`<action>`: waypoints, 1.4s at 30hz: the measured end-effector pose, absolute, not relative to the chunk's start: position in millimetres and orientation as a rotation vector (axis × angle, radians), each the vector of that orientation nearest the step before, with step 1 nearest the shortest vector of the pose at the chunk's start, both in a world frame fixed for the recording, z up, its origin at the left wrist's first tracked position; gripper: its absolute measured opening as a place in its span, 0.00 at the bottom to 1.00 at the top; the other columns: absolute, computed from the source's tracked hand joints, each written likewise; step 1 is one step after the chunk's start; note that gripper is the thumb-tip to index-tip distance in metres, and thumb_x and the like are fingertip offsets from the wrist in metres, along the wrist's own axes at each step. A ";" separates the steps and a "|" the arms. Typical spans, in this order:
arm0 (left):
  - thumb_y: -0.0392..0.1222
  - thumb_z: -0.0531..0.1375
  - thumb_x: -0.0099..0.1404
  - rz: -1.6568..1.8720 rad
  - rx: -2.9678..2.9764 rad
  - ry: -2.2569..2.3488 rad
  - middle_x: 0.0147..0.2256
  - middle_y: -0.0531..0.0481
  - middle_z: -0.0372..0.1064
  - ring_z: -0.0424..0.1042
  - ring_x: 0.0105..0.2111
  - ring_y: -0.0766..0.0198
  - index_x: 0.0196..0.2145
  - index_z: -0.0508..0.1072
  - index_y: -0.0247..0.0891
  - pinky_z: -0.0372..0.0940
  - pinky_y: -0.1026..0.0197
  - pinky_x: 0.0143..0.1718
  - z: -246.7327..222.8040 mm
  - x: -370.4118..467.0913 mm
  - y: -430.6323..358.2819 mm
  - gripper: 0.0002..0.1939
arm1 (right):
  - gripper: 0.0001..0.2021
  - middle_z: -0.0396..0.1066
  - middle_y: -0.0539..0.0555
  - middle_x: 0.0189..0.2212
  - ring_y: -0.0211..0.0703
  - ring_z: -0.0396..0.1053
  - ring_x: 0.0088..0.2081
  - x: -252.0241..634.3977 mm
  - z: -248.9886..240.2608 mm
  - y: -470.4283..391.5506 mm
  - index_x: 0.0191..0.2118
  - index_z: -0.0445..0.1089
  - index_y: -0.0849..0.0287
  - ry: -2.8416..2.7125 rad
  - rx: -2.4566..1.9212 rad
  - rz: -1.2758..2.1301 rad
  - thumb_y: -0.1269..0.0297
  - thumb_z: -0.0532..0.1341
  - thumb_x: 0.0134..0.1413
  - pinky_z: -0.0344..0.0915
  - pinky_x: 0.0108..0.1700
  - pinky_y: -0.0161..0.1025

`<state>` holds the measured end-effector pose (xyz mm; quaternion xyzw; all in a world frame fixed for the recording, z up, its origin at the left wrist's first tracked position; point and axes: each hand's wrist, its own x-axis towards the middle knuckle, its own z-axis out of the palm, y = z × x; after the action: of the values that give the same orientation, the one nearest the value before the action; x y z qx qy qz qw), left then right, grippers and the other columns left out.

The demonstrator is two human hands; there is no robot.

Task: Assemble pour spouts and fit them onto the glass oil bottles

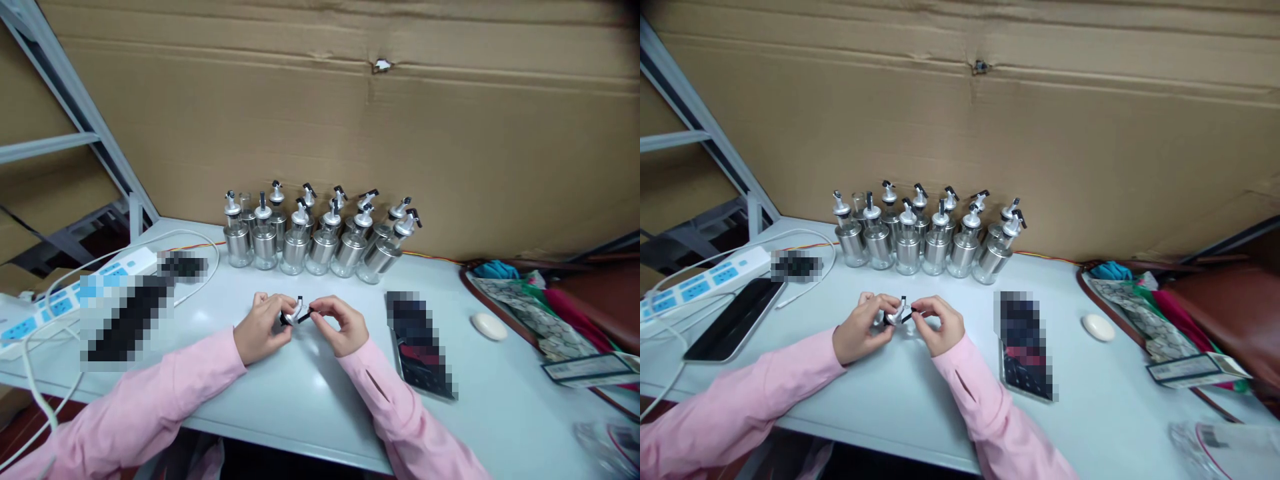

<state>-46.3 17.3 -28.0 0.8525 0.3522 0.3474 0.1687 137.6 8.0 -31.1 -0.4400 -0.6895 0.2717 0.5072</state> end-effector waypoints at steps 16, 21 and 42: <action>0.28 0.51 0.47 0.904 2.474 0.953 0.36 0.52 0.71 0.68 0.34 0.61 0.57 0.47 0.39 0.52 0.59 0.39 -30.5 -45.3 14.5 0.38 | 0.07 0.70 0.53 0.30 0.37 0.70 0.30 139.0 -35.0 8.9 0.34 0.73 0.58 -1.516 -0.996 0.965 0.64 0.60 0.50 0.68 0.32 0.33; 0.28 0.50 0.48 0.917 2.497 0.914 0.36 0.52 0.71 0.68 0.34 0.63 0.58 0.47 0.41 0.49 0.60 0.37 -29.7 -45.4 15.0 0.39 | 0.07 0.71 0.54 0.29 0.38 0.70 0.30 139.6 -36.8 8.5 0.34 0.73 0.58 -1.543 -1.008 0.974 0.63 0.60 0.50 0.68 0.33 0.33; 0.29 0.50 0.47 0.803 2.576 0.916 0.36 0.55 0.70 0.69 0.35 0.65 0.60 0.41 0.44 0.46 0.61 0.37 -33.9 -46.9 16.3 0.43 | 0.06 0.72 0.53 0.26 0.38 0.71 0.29 137.0 -35.4 8.1 0.30 0.73 0.59 -1.499 -1.057 1.018 0.62 0.62 0.46 0.68 0.31 0.34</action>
<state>-46.9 16.3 -33.9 0.8944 0.3181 0.2787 0.1457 137.0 8.1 -35.4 -0.4368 -0.6196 0.4206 0.4984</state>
